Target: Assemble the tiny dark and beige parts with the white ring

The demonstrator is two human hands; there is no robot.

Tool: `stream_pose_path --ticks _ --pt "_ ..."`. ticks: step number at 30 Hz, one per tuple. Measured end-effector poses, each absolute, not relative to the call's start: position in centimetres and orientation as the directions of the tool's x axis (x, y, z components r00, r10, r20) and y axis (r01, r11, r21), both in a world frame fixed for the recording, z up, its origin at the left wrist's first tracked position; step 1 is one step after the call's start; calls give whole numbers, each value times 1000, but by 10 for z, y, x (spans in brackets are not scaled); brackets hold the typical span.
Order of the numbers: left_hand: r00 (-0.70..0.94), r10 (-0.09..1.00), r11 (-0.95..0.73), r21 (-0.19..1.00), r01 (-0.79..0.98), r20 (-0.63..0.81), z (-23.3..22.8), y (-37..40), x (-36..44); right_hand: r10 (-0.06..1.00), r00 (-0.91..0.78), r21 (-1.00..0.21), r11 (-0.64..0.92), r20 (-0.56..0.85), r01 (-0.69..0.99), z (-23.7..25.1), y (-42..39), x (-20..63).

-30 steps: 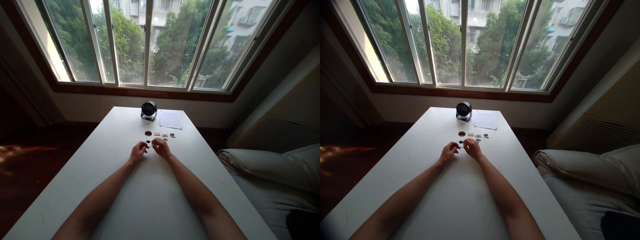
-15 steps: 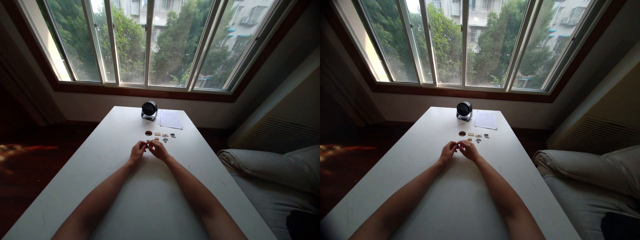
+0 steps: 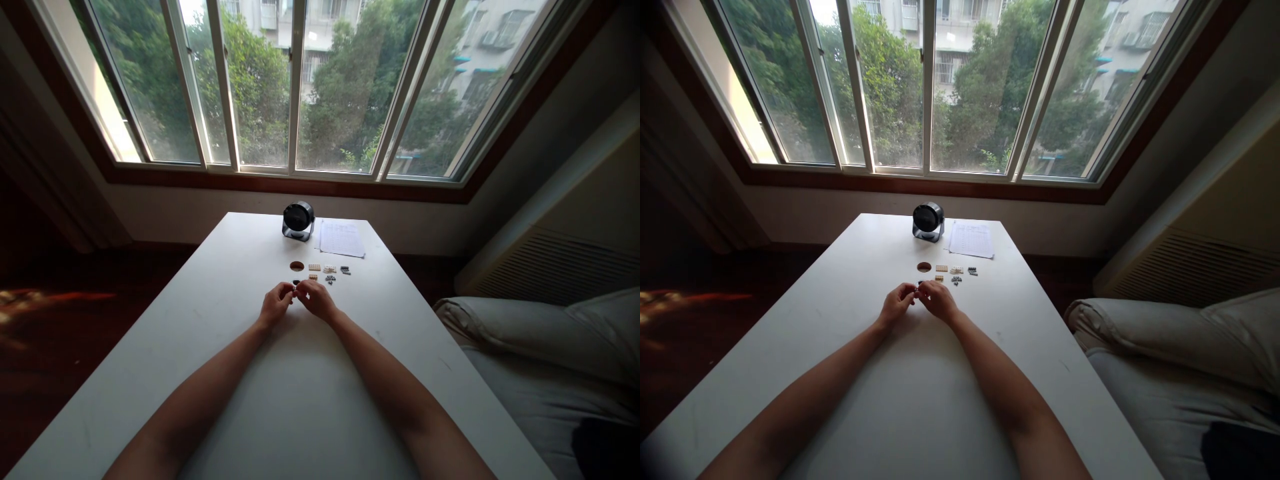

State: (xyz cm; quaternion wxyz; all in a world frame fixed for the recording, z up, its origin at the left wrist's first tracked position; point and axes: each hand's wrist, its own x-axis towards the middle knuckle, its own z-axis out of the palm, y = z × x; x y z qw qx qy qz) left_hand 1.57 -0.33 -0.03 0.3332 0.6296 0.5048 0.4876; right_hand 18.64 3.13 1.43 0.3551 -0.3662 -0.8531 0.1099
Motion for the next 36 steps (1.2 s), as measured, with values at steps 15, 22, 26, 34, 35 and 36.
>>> stream_pose_path --ticks 15,22,26,34,35,36 --pt "3 933 -329 852 407 359 8 -9 15 790 -375 -603 613 485 511 12 32 184" --pt "-16 949 -282 866 413 316 4 -7 15 719 -451 -519 694 528 498 15 28 185" --pt "-12 955 -264 864 429 297 3 -5 14 710 -458 -504 704 535 501 15 29 184" --pt "-20 962 -241 885 399 271 0 -2 12 637 -482 -490 771 602 407 11 30 182" --pt "-26 963 -236 884 403 269 -1 -1 12 627 -478 -481 779 615 403 11 31 182" --pt "-30 963 -231 883 408 266 -1 -1 12 620 -477 -473 784 623 402 11 31 182"
